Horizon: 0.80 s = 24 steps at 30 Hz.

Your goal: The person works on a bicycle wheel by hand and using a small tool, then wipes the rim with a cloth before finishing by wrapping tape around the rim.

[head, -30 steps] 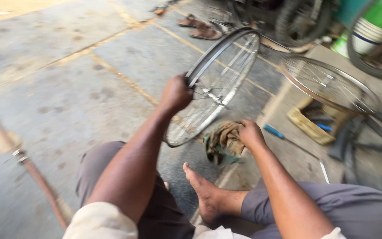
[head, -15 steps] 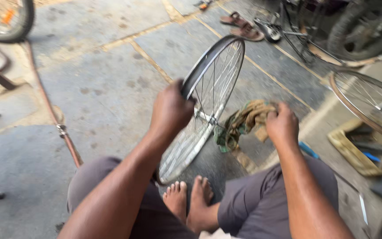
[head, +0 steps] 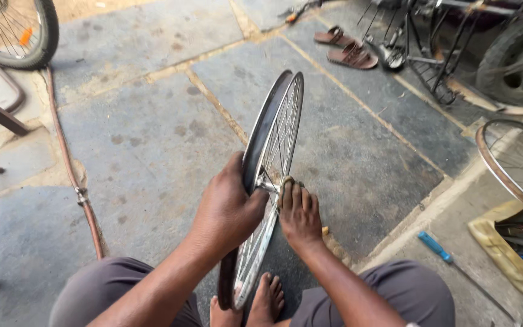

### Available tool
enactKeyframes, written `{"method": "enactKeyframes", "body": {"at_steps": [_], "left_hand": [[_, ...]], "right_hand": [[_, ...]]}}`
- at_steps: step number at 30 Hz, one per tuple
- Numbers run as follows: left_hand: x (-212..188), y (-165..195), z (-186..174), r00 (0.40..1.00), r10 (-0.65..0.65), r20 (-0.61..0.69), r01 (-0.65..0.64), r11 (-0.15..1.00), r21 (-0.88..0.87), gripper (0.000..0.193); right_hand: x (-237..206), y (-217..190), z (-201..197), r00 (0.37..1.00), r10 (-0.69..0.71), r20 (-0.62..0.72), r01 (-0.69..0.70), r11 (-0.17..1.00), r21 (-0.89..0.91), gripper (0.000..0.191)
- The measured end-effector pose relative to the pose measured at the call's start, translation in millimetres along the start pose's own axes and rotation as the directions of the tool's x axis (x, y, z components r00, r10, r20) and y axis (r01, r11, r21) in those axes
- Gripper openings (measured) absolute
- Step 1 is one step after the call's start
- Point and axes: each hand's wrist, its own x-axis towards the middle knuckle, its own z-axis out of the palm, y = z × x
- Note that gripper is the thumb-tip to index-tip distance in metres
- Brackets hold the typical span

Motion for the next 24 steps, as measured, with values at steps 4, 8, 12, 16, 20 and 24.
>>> {"method": "enactKeyframes", "body": {"at_steps": [4,8,12,16,20,24], "left_hand": [[-2,17,3,0.995,-0.087,0.051,0.085,0.995,0.054,0.055],[-3,35,26,0.985,-0.098,0.145,0.094,0.995,0.032,0.031],[-11,22,83,0.967,0.144,0.208,-0.163,0.984,0.077,0.025],[-46,-86,94,0.616,0.748,0.245,-0.773,0.634,0.010,0.071],[-47,-229,27,0.953,-0.177,0.247,-0.202,0.239,0.950,0.050],[-4,-232,21,0.965,-0.226,-0.133,0.258,0.910,0.325,0.054]], "right_hand": [[39,28,7,0.633,0.139,0.762,-0.480,0.843,0.245,0.065],[60,67,26,0.358,-0.133,0.924,-0.661,0.663,0.352,0.034],[30,103,61,0.450,-0.097,0.888,-0.855,0.239,0.459,0.028],[-3,136,91,0.495,0.082,0.865,-0.819,-0.288,0.496,0.024],[-22,153,94,0.518,0.015,0.855,-0.774,-0.418,0.476,0.022],[-29,137,88,0.458,0.017,0.889,-0.845,-0.302,0.441,0.016]]}}
